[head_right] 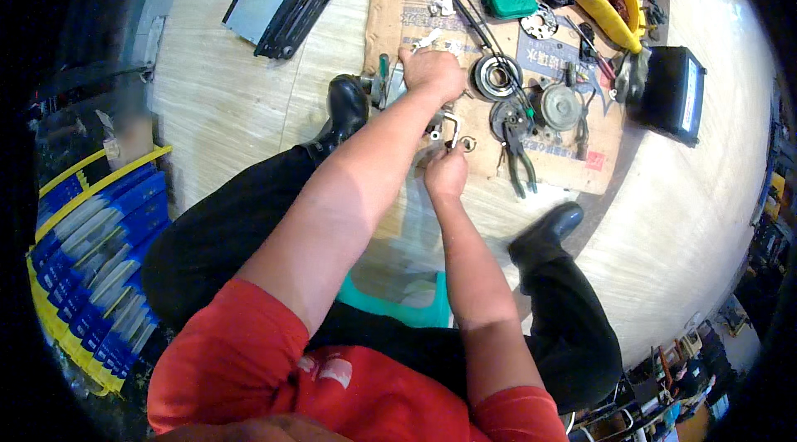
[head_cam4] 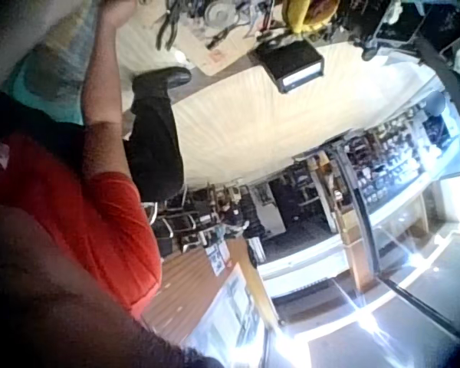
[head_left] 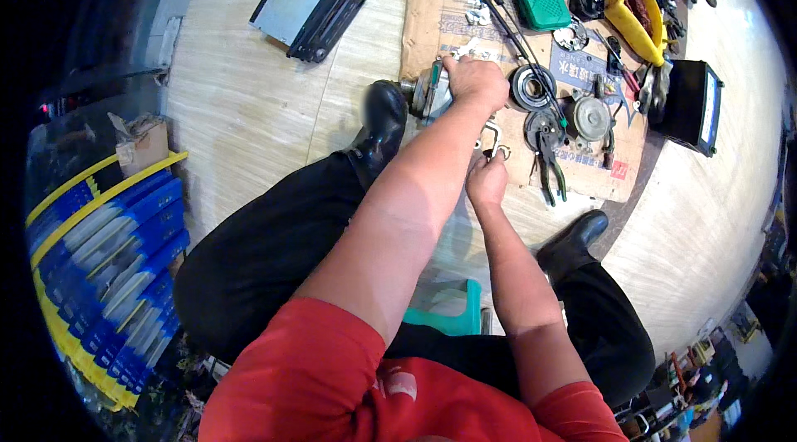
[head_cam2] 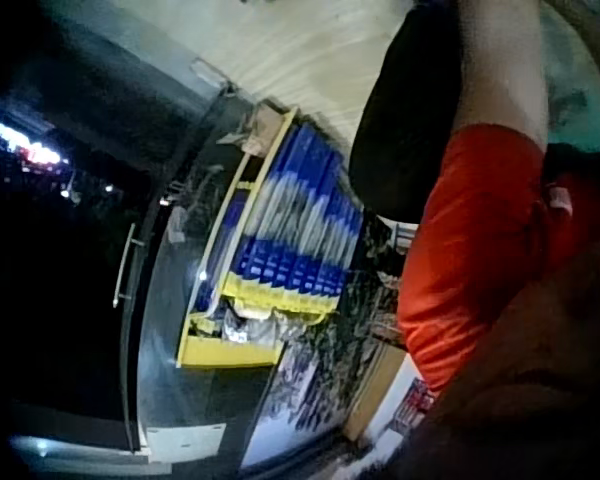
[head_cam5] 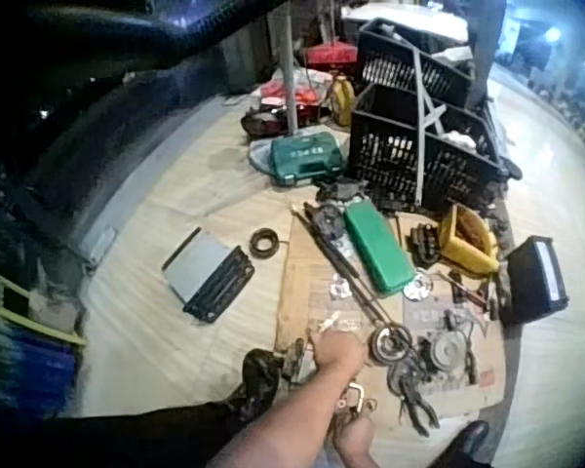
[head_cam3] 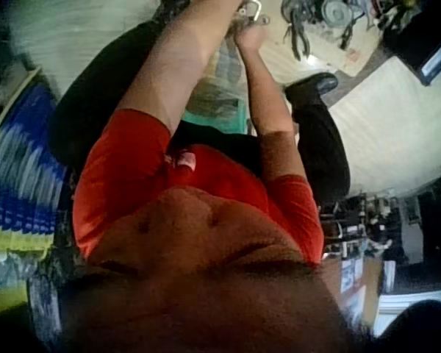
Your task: The person sits on the floor and uses pliers to remove a pin and disassemble components from a small metal motor assembly.
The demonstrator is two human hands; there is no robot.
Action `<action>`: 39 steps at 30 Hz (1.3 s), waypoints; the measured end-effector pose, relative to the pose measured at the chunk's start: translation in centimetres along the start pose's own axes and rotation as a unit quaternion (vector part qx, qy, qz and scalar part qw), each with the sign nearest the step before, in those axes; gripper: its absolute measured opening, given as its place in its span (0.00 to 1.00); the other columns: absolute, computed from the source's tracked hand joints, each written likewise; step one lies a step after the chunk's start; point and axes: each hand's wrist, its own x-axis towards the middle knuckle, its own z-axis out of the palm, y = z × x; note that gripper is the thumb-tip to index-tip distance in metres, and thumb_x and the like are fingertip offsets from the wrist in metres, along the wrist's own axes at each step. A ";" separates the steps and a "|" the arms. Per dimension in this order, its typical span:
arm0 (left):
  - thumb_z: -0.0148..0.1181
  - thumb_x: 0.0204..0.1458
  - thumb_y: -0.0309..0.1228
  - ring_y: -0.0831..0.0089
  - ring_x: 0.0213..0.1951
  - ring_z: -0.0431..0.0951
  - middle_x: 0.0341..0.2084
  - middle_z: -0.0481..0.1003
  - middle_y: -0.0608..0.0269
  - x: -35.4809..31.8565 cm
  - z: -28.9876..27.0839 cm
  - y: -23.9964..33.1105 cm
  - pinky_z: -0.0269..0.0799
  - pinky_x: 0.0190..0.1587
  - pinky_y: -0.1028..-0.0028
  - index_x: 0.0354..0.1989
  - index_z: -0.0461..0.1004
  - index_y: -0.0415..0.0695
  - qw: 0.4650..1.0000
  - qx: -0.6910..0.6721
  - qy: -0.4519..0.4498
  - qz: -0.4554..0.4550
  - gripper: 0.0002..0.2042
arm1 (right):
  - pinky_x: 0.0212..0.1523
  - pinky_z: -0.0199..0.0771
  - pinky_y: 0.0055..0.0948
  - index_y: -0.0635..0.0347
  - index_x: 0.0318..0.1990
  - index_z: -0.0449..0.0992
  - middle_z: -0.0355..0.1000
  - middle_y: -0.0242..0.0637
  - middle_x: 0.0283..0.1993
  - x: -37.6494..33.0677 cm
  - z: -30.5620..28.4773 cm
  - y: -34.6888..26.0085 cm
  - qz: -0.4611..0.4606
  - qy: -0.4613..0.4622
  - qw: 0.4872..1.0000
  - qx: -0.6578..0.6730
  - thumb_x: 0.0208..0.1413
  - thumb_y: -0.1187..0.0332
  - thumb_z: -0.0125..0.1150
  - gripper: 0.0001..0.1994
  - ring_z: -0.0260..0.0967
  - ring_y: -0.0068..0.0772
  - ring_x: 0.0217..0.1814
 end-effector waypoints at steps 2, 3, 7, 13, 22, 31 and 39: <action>0.53 0.53 0.44 0.66 0.50 0.77 0.44 0.81 0.60 0.3 0.3 -0.1 0.50 0.58 0.51 0.40 0.84 0.50 1.000 -0.010 0.003 0.006 0.17 | 0.42 0.73 0.55 0.71 0.44 0.69 0.75 0.64 0.33 0.1 0.0 0.0 0.008 -0.001 1.000 -0.005 0.57 0.70 0.52 0.12 0.75 0.65 0.39; 0.53 0.53 0.44 0.66 0.50 0.77 0.44 0.81 0.60 0.4 0.4 -0.1 0.50 0.58 0.50 0.40 0.84 0.50 1.000 -0.015 0.004 0.009 0.17 | 0.42 0.73 0.55 0.71 0.44 0.69 0.75 0.64 0.33 0.2 0.1 0.0 0.013 -0.002 1.000 -0.007 0.57 0.70 0.51 0.12 0.75 0.65 0.39; 0.52 0.53 0.44 0.66 0.51 0.76 0.43 0.82 0.61 0.6 0.9 -0.2 0.49 0.60 0.50 0.40 0.84 0.50 1.000 -0.024 0.014 0.002 0.17 | 0.41 0.74 0.54 0.71 0.43 0.69 0.74 0.64 0.33 0.3 0.6 0.2 0.025 -0.008 1.000 -0.008 0.57 0.71 0.50 0.11 0.74 0.65 0.38; 0.53 0.52 0.43 0.65 0.51 0.75 0.42 0.82 0.63 0.9 1.2 -0.3 0.50 0.57 0.51 0.39 0.84 0.50 1.000 -0.026 0.006 0.009 0.16 | 0.40 0.73 0.54 0.72 0.43 0.68 0.74 0.64 0.32 0.0 0.6 -0.1 0.019 -0.006 1.000 0.003 0.56 0.72 0.51 0.11 0.74 0.65 0.38; 0.51 0.55 0.43 0.66 0.51 0.76 0.43 0.82 0.64 0.7 1.0 -0.1 0.51 0.57 0.53 0.40 0.84 0.50 1.000 -0.017 -0.002 0.012 0.16 | 0.42 0.74 0.53 0.71 0.43 0.68 0.75 0.64 0.34 0.1 0.5 -0.2 0.038 -0.011 0.999 -0.004 0.54 0.73 0.53 0.12 0.74 0.65 0.39; 0.52 0.54 0.46 0.66 0.49 0.77 0.42 0.81 0.62 0.2 0.6 0.2 0.52 0.57 0.54 0.39 0.84 0.51 1.000 0.008 0.018 0.009 0.18 | 0.41 0.74 0.55 0.71 0.45 0.68 0.74 0.65 0.34 0.0 0.8 0.1 0.029 -0.015 0.999 -0.001 0.56 0.69 0.52 0.13 0.75 0.65 0.38; 0.51 0.52 0.47 0.62 0.46 0.80 0.43 0.82 0.57 0.4 1.0 0.9 0.55 0.56 0.54 0.40 0.84 0.50 0.999 0.013 0.034 -0.004 0.19 | 0.41 0.74 0.55 0.70 0.43 0.67 0.74 0.64 0.33 -0.3 0.4 0.1 0.025 -0.012 0.999 0.027 0.55 0.70 0.52 0.12 0.74 0.65 0.37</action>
